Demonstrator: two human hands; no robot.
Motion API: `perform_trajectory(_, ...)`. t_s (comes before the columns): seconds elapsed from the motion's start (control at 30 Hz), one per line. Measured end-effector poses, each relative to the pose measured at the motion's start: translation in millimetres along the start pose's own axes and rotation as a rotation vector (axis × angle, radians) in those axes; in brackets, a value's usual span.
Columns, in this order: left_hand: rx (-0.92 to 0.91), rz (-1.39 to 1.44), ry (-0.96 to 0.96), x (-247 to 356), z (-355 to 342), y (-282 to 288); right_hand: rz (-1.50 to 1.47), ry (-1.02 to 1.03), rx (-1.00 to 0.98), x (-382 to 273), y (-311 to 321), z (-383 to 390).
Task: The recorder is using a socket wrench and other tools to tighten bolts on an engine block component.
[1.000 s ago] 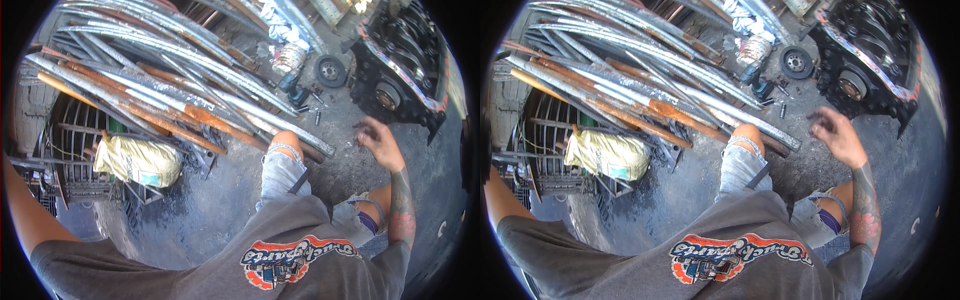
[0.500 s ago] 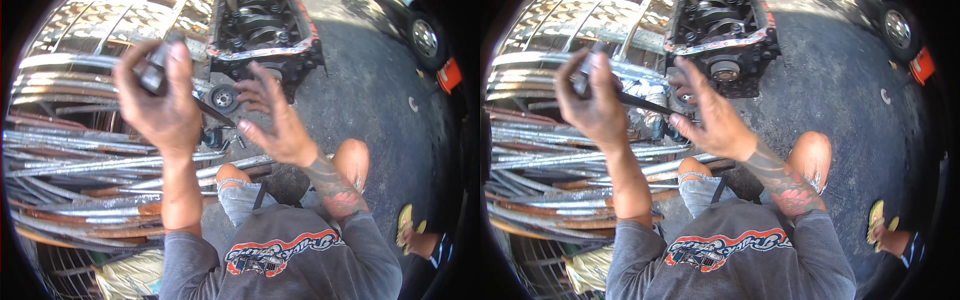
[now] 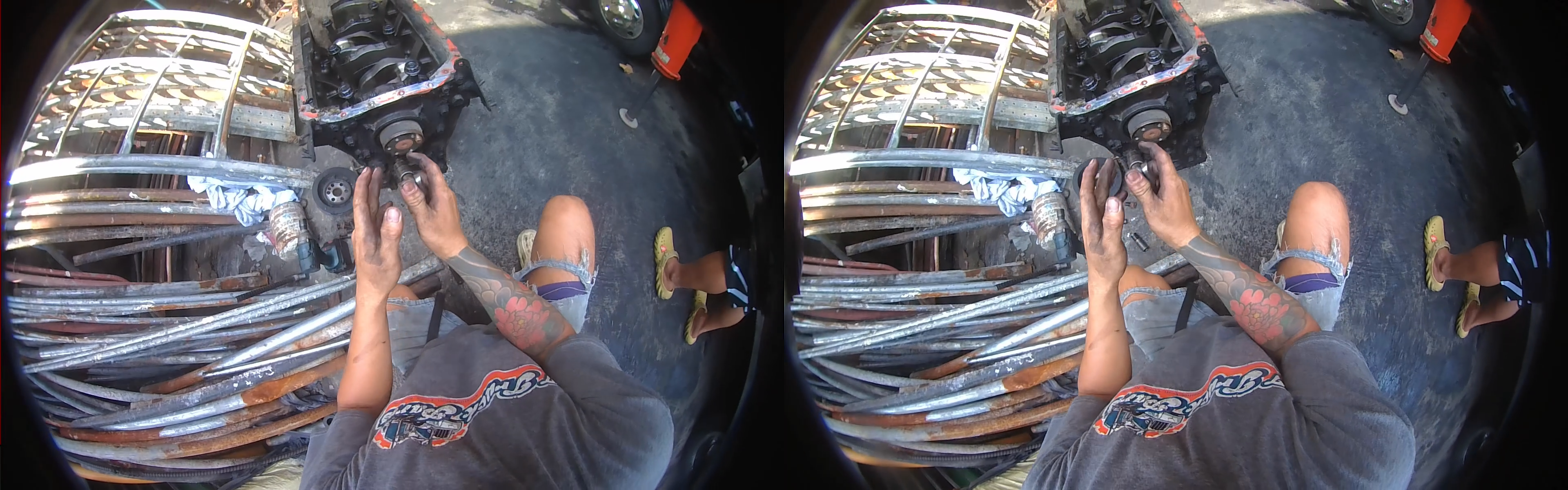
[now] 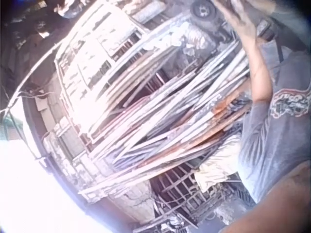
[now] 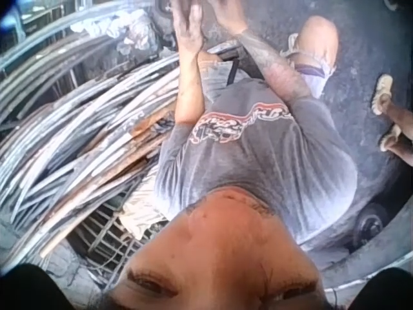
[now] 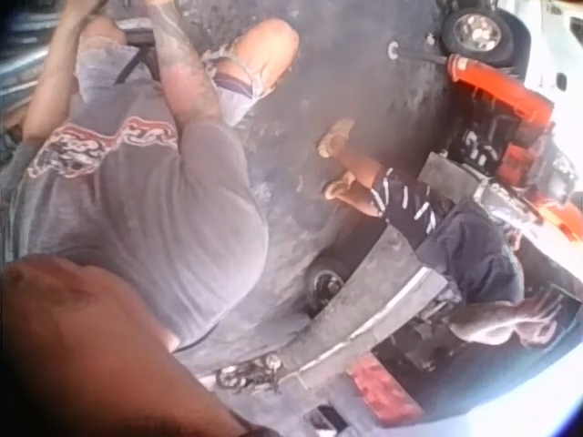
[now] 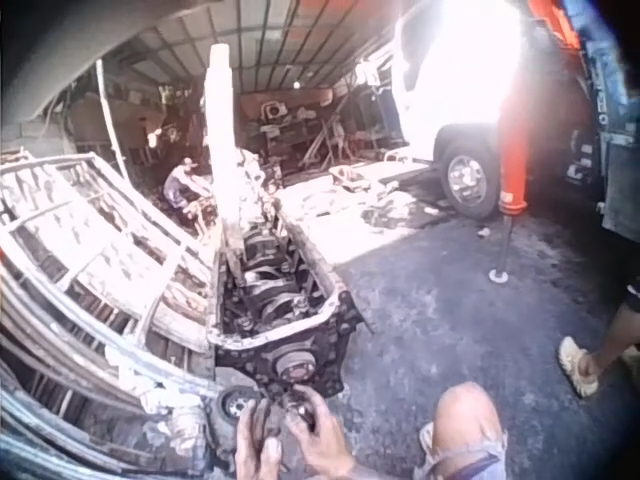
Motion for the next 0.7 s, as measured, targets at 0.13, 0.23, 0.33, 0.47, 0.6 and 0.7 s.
perform_trajectory(0.13, -0.267, -0.127, 0.219, -108.9, 54.3, 9.8, -0.422, -0.186, 0.098, -3.2, -4.1, -16.1)
perform_trajectory(0.23, -0.351, -0.366, 0.393, -171.5, 94.0, 9.1, -0.602, -0.172, 0.187, -4.5, 1.9, -36.4)
perform_trajectory(0.33, -0.419, -0.523, 0.446, -174.2, 80.5, 28.4, -0.699, -0.158, 0.324, 21.5, 34.7, -55.1)
perform_trajectory(0.47, -0.33, -0.719, 0.326, -156.3, 49.3, 60.5, -0.811, -0.35, 0.469, 103.5, 66.5, -76.6)
perform_trajectory(0.6, -0.306, -0.932, 0.333, -127.8, 7.5, 68.3, -0.827, -0.432, 0.657, 155.2, 86.7, -101.5)
perform_trajectory(0.7, -0.302, -1.094, 0.375, -116.4, -18.4, 77.8, -0.9, -0.475, 0.644, 182.6, 86.7, -120.5)
Point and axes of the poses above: each hand's wrist, its own z-axis away from the middle knuckle, its own y-axis out of the back of the hand, x = y × z, the point moved 5 cm from there along -z, towards the middle knuckle, and after that the axes turned 10 degrees about -z, right-handed, at the moved point
